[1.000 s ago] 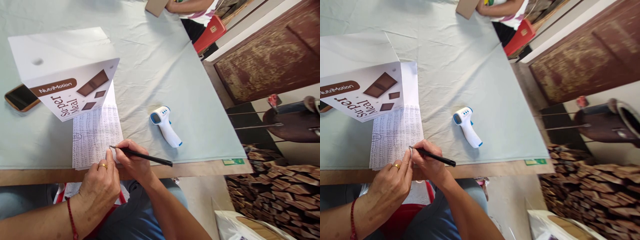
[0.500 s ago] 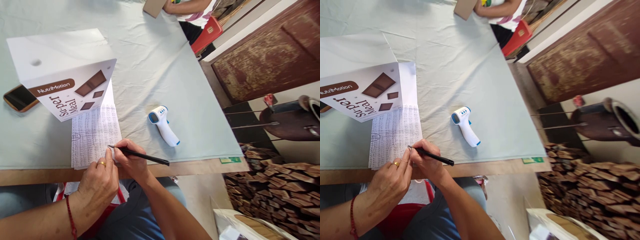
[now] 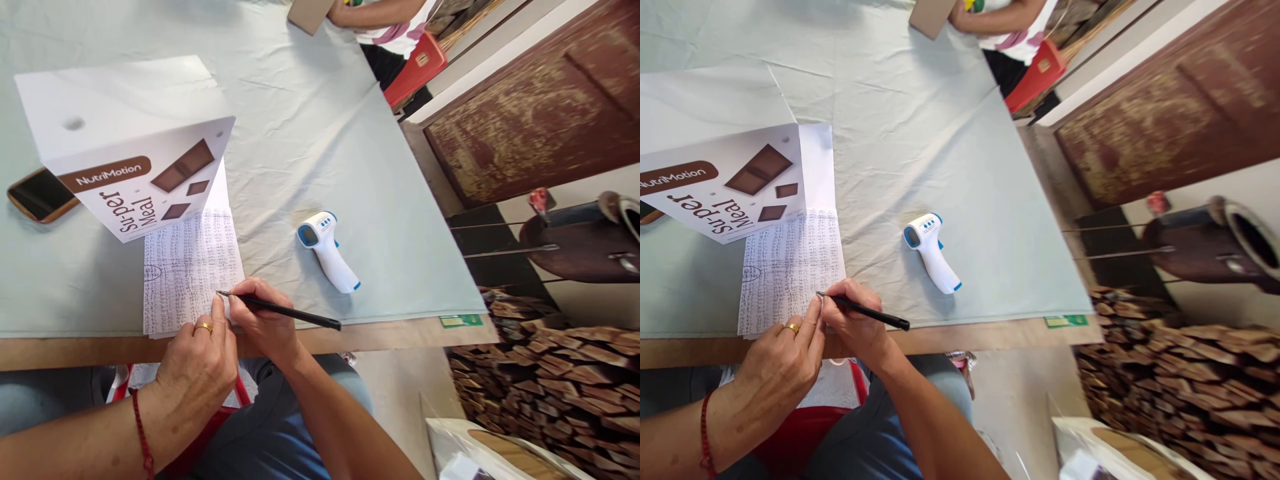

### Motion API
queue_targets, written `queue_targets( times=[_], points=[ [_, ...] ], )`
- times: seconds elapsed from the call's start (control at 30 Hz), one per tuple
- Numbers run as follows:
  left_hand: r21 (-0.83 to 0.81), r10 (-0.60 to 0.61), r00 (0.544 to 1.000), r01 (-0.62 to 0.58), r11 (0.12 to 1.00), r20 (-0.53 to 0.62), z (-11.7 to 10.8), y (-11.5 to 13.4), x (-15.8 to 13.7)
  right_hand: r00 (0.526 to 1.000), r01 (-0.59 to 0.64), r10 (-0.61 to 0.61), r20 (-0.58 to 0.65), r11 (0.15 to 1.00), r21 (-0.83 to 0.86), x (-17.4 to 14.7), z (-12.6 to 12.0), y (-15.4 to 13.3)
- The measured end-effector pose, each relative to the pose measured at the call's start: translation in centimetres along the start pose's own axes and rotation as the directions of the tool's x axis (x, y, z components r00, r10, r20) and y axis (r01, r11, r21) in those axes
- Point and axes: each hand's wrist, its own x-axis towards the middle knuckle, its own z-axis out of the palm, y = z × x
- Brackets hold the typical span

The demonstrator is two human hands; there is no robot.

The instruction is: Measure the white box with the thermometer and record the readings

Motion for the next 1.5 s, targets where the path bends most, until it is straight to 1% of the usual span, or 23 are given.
queue_targets(
  times=[0.13,0.3,0.43,0.5,0.7,0.97,1.13,1.33,1.5],
  points=[
    [-0.003,0.007,1.0,-0.007,1.0,0.006,0.08,-0.02,-0.01,1.0,-0.023,0.023,0.005,1.0,-0.017,0.01,-0.04,-0.07],
    [-0.001,0.004,1.0,-0.004,1.0,-0.005,0.29,-0.06,-0.12,1.0,-0.006,0.006,0.004,1.0,-0.005,0.08,-0.14,-0.2],
    [-0.017,0.025,0.997,-0.024,1.0,0.075,0.29,0.01,-0.24,0.999,-0.022,0.022,0.023,1.0,0.007,0.14,-0.12,-0.28],
    [-0.011,0.017,0.995,-0.016,1.0,0.1,0.19,0.1,-0.22,0.999,-0.031,0.031,0.03,0.999,0.018,0.12,-0.09,-0.26],
    [0.041,-0.004,1.0,0.003,0.999,0.029,0.04,0.17,-0.11,0.997,-0.081,0.081,-0.005,0.997,0.019,-0.09,-0.22,-0.03],
    [0.029,-0.005,0.999,0.006,1.0,-0.036,-0.07,-0.23,0.12,0.999,-0.049,0.049,-0.025,0.999,0.004,-0.15,-0.28,0.01],
    [0.025,-0.007,1.0,0.008,1.0,-0.017,-0.12,-0.14,0.08,0.999,-0.04,0.04,-0.024,0.999,-0.002,-0.17,-0.22,0.08],
    [0.017,-0.002,1.0,0.002,1.0,-0.024,0.03,-0.01,0.04,1.0,-0.019,0.019,-0.007,1.0,-0.013,-0.07,-0.25,0.05],
    [0.007,0.013,1.0,-0.013,1.0,0.028,-0.08,-0.09,0.0,1.0,0.007,-0.007,0.002,1.0,-0.018,-0.22,-0.07,0.04]
  ],
)
